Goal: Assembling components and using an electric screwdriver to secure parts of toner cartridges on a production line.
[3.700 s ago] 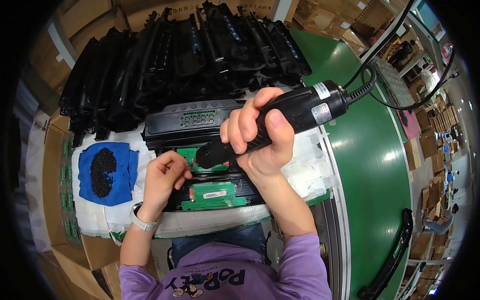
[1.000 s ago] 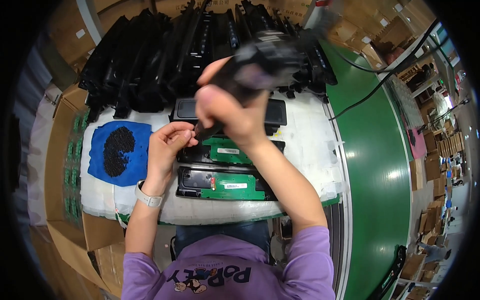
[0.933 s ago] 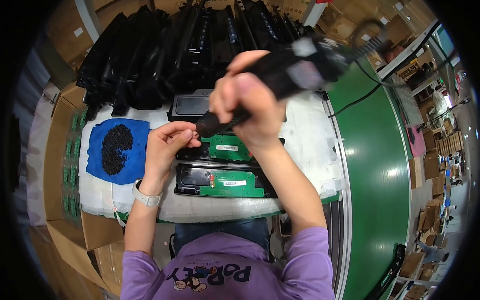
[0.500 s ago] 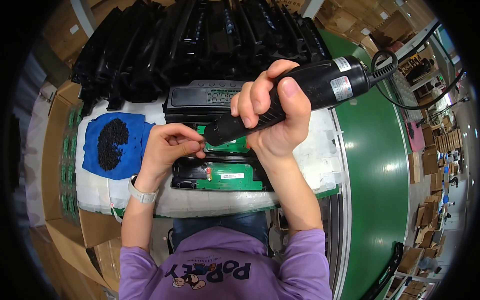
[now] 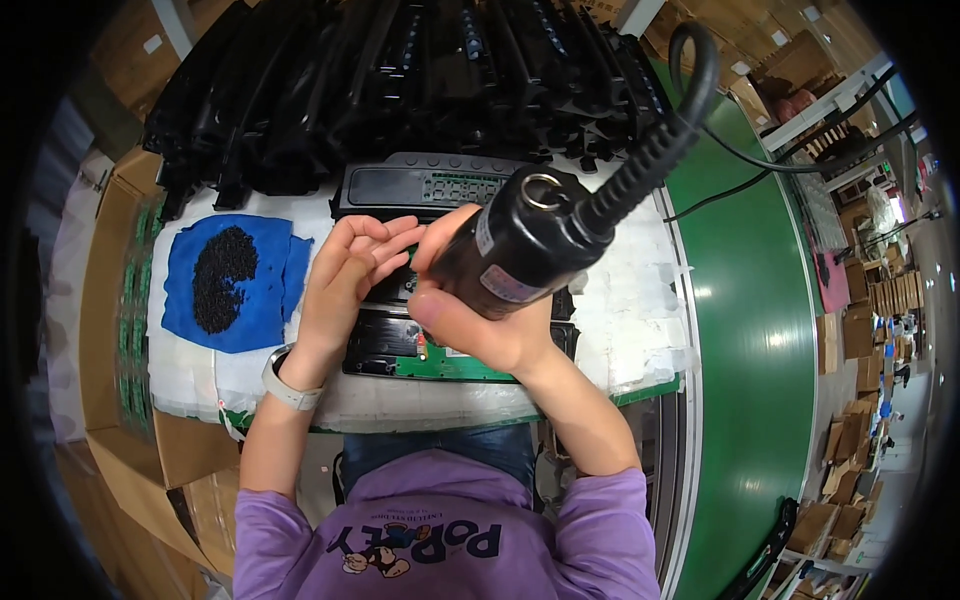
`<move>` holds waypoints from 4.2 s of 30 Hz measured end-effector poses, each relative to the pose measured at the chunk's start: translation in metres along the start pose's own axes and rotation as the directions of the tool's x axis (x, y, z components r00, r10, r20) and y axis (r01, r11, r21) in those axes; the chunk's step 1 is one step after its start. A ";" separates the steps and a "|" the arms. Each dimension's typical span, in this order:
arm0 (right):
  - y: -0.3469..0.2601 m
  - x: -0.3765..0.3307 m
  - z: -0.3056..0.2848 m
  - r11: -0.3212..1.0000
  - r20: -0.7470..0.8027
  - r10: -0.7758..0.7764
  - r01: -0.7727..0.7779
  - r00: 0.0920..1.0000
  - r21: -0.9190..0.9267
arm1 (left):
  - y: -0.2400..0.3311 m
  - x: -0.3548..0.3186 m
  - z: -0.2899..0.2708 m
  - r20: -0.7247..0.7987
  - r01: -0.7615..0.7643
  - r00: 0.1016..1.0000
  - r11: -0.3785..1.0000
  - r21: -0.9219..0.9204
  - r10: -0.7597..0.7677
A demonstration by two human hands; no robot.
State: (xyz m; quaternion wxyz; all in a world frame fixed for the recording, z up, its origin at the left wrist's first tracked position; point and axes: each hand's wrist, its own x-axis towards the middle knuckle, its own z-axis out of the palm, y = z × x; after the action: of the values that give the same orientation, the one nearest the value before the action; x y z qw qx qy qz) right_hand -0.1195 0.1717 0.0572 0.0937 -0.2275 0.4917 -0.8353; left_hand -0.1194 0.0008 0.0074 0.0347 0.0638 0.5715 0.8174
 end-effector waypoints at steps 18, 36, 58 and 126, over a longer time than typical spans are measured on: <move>0.011 0.007 0.015 0.943 0.186 -0.083 0.137 0.979 -0.304 | -0.018 0.001 -0.014 -0.107 0.016 0.994 0.953 0.303 0.018; -0.028 0.014 -0.029 0.804 -0.076 -0.511 0.507 0.856 0.311 | 0.005 -0.004 -0.001 0.153 0.216 0.963 0.976 0.040 -0.220; -0.024 0.007 -0.021 0.923 -0.027 -0.334 0.332 0.942 0.196 | 0.018 -0.008 0.000 0.231 0.033 0.965 0.934 0.356 -0.123; -0.016 0.001 -0.011 0.831 -0.155 -0.514 0.535 0.843 0.154 | 0.001 -0.017 0.001 0.212 0.361 0.915 0.931 -0.044 -0.344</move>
State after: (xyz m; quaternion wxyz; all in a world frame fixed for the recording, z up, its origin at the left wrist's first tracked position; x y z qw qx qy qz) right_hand -0.1247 0.1882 0.0665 -0.1443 -0.2985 0.3320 -0.8831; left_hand -0.1026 -0.0006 0.0075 0.2416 0.0401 0.5330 0.8099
